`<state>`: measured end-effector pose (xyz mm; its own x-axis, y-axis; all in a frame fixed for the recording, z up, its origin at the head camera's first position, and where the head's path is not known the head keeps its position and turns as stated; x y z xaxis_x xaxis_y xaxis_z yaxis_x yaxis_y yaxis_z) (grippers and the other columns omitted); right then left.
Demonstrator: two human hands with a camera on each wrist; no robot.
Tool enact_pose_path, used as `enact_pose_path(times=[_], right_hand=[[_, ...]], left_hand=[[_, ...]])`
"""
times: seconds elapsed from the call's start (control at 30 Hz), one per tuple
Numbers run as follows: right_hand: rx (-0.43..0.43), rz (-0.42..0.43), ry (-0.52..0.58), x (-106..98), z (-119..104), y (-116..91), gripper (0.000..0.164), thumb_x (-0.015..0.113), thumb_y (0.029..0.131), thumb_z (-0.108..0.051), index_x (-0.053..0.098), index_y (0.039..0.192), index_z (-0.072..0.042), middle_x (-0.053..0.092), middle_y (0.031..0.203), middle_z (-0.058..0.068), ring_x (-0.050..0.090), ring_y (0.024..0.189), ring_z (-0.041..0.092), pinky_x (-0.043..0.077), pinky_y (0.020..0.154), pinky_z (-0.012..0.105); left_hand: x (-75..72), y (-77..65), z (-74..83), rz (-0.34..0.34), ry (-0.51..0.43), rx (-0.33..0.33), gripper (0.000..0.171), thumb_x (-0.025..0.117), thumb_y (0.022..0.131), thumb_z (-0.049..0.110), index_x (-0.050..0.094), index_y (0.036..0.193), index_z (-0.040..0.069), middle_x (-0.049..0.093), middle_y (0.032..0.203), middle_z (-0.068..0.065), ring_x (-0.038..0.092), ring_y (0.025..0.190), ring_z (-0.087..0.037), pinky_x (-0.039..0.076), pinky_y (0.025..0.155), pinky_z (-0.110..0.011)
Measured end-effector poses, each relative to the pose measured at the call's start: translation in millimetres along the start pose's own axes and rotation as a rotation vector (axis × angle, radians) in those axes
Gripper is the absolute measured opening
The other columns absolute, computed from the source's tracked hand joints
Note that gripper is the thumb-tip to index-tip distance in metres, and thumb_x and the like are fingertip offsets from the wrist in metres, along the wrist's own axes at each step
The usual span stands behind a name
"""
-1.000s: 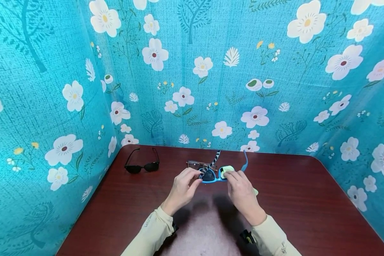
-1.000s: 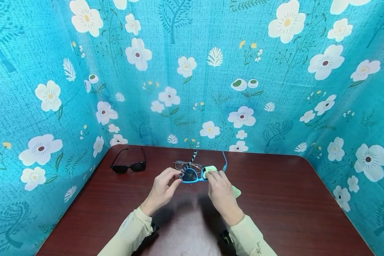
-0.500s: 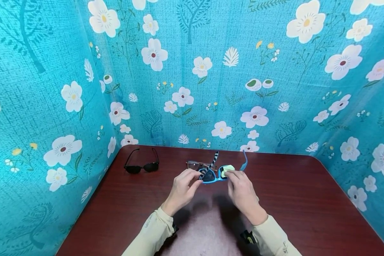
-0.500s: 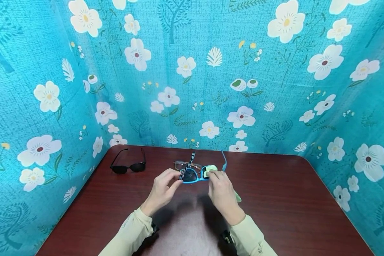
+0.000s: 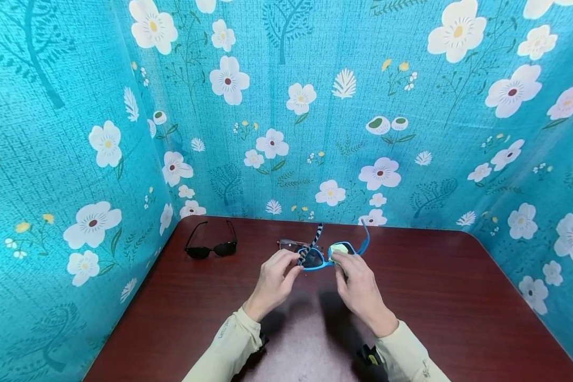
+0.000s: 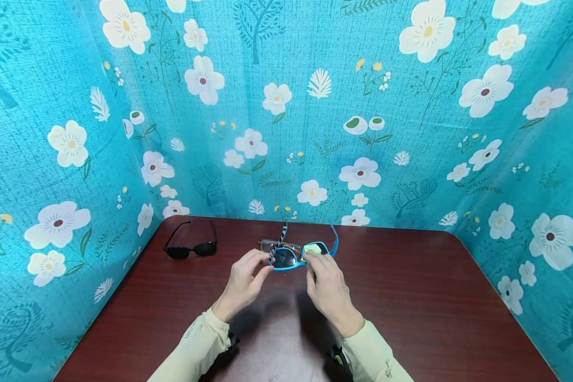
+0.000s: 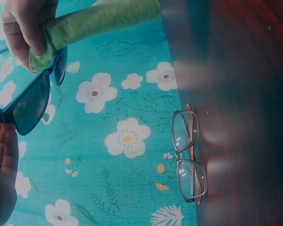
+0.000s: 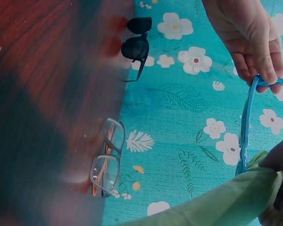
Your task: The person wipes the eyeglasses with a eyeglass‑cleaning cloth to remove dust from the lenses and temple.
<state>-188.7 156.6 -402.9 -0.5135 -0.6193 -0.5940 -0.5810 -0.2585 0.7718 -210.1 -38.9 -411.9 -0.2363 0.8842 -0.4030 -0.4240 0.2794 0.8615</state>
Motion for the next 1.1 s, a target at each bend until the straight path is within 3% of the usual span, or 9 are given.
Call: enact_pose_path(times=[0.17,0.43,0.6,0.77,0.9,1.1], right_hand=[[-0.039,-0.007,-0.047,1.0,-0.9,2.2,0.031,0.070,0.074,0.009,0.065,0.105,0.006,0.066,0.103,0.017,0.056,0.083,0.026,0.051,0.068,0.037],[-0.041,0.055,-0.138,2.5,3.0,3.6,0.032,0.070,0.072,0.014,0.066,0.103,0.008,0.065,0.101,0.022,0.056,0.078,0.033,0.051,0.067,0.040],[-0.024,0.020,-0.169,2.9,4.9,2.5,0.029,0.069,0.074,0.012,0.066,0.102,0.007,0.066,0.099,0.020,0.055,0.076,0.032,0.049,0.070,0.041],[-0.030,-0.014,-0.133,2.0,4.1,2.1,0.024,0.064,0.076,0.007,0.068,0.099,0.004,0.067,0.093,0.015,0.053,0.075,0.027,0.048,0.067,0.038],[-0.048,0.002,-0.090,1.0,3.3,1.6,0.021,0.059,0.078,0.004,0.069,0.096,0.002,0.066,0.088,0.011,0.052,0.073,0.026,0.045,0.064,0.037],[-0.052,0.030,0.004,-0.1,3.2,-2.3,0.021,0.058,0.081,0.003,0.071,0.097,0.001,0.067,0.093,0.009,0.054,0.079,0.023,0.047,0.066,0.034]], left_hand=[[1.5,-0.2,0.1,-0.023,0.016,0.016,0.015,0.067,0.085,0.003,0.062,0.099,0.005,0.059,0.090,-0.001,0.054,0.080,-0.012,0.046,0.069,-0.023],[3.0,-0.7,0.2,-0.027,0.012,0.022,0.010,0.066,0.086,0.008,0.062,0.096,0.007,0.059,0.089,0.001,0.052,0.080,-0.010,0.045,0.068,-0.022],[2.8,-2.5,-2.1,-0.004,-0.022,-0.004,0.014,0.069,0.084,0.007,0.064,0.097,0.008,0.060,0.088,0.001,0.053,0.079,-0.010,0.046,0.068,-0.021],[1.7,-3.7,-4.3,0.030,-0.034,-0.039,0.017,0.071,0.082,0.004,0.065,0.098,0.006,0.059,0.086,0.000,0.054,0.078,-0.012,0.046,0.068,-0.021],[0.5,-4.5,-6.9,0.061,-0.036,-0.090,0.018,0.071,0.081,0.003,0.066,0.098,0.004,0.058,0.084,-0.002,0.055,0.077,-0.013,0.046,0.066,-0.020],[1.2,-9.9,-17.2,0.036,-0.088,-0.270,0.016,0.068,0.086,0.006,0.065,0.101,0.004,0.059,0.086,0.000,0.057,0.077,-0.009,0.050,0.069,-0.022]])
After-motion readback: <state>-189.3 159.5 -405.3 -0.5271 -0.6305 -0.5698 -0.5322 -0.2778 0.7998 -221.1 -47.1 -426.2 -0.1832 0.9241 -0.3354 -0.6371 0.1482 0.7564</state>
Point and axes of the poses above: each hand's wrist, its own y-axis towards the middle knuckle, its own x-axis out of the palm, z = x × y, the point moved 3 cm from there along y, towards the middle knuckle
